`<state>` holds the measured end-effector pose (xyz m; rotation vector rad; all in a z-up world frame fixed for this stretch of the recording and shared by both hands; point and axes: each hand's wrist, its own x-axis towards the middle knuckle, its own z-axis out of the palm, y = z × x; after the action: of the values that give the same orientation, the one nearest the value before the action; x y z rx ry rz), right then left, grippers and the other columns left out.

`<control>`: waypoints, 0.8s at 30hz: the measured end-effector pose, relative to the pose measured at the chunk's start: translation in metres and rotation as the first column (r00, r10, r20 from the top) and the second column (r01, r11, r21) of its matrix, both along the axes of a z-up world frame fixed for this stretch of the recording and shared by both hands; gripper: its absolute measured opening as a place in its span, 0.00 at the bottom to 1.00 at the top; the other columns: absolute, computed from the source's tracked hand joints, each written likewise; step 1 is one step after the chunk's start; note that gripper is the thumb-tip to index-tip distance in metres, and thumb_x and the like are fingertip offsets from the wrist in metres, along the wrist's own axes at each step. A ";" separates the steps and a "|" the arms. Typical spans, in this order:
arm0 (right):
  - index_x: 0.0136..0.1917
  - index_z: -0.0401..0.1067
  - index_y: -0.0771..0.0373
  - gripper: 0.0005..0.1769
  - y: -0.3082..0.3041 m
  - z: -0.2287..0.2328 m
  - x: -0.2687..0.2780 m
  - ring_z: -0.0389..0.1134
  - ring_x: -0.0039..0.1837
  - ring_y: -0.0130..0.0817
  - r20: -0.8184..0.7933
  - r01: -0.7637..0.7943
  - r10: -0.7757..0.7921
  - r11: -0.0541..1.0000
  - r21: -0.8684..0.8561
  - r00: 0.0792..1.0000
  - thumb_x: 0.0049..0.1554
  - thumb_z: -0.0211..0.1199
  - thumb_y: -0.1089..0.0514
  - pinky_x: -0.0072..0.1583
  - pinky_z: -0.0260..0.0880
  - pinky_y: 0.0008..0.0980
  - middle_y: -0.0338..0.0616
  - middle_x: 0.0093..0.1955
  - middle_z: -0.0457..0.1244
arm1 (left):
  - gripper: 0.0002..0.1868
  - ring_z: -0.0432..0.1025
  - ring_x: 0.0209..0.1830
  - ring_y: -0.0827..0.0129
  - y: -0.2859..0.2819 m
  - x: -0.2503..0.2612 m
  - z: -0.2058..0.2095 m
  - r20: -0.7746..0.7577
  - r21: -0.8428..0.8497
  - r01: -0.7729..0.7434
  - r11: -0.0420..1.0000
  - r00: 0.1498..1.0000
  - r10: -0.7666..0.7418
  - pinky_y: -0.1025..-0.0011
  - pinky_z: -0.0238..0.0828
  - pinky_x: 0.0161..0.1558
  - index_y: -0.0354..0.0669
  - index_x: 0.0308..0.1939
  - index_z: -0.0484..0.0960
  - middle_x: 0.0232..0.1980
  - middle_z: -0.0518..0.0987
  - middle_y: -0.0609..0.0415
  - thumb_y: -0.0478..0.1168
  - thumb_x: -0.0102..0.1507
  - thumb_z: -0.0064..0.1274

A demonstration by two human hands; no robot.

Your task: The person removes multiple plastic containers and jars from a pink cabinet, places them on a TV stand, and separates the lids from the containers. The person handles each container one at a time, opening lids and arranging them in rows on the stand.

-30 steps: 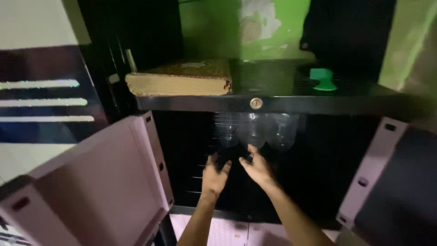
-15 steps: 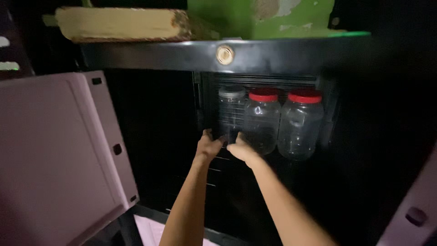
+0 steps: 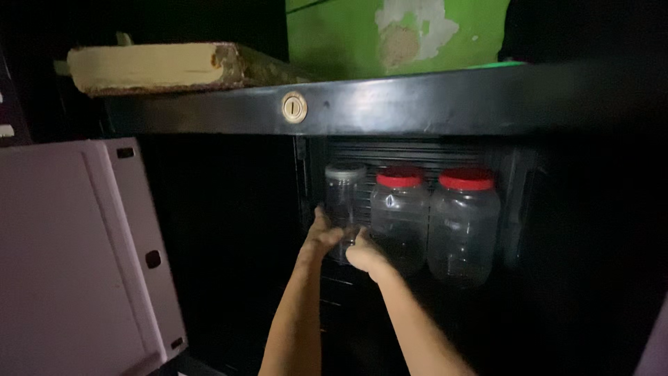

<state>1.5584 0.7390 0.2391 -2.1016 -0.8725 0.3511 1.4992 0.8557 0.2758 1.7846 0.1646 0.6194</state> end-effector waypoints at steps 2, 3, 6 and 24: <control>0.81 0.30 0.62 0.47 -0.002 0.000 -0.001 0.34 0.84 0.46 0.051 -0.008 0.006 0.999 0.043 0.999 0.54 0.47 0.61 0.80 0.35 0.37 0.56 0.84 0.33 | 0.58 0.64 0.71 0.59 0.003 -0.008 -0.003 0.056 0.103 -0.257 0.961 0.966 0.252 0.61 0.58 0.69 0.34 0.69 0.57 0.68 0.71 0.44 0.53 0.43 0.70; 0.81 0.31 0.62 0.48 -0.004 -0.002 -0.001 0.32 0.85 0.45 0.075 -0.013 0.008 0.998 0.062 0.997 0.53 0.48 0.63 0.80 0.34 0.36 0.56 0.84 0.32 | 0.59 0.68 0.69 0.57 0.000 -0.015 -0.004 0.089 0.145 -0.380 0.913 0.924 0.371 0.61 0.65 0.69 0.32 0.67 0.58 0.65 0.73 0.42 0.49 0.38 0.73; 0.81 0.30 0.60 0.48 -0.001 -0.005 -0.006 0.30 0.85 0.42 0.030 -0.136 0.134 0.983 0.119 0.991 0.51 0.44 0.65 0.79 0.32 0.35 0.51 0.85 0.30 | 0.53 0.61 0.71 0.55 -0.015 -0.045 0.001 0.068 0.315 -0.517 0.796 0.849 0.524 0.57 0.50 0.73 0.37 0.66 0.64 0.65 0.76 0.45 0.51 0.43 0.75; 0.78 0.38 0.57 0.63 -0.055 0.014 -0.135 0.60 0.71 0.44 0.184 -0.271 0.205 0.832 0.485 0.961 0.40 0.77 0.59 0.70 0.59 0.40 0.53 0.71 0.57 | 0.42 0.78 0.52 0.52 -0.159 -0.241 0.072 0.201 0.196 -0.637 0.746 0.771 0.605 0.62 0.75 0.52 0.40 0.56 0.67 0.51 0.81 0.40 0.46 0.44 0.74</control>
<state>1.4238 0.6844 0.2533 -1.5379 -1.1656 0.0965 1.2586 0.6964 0.3474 1.9238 0.6442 1.2827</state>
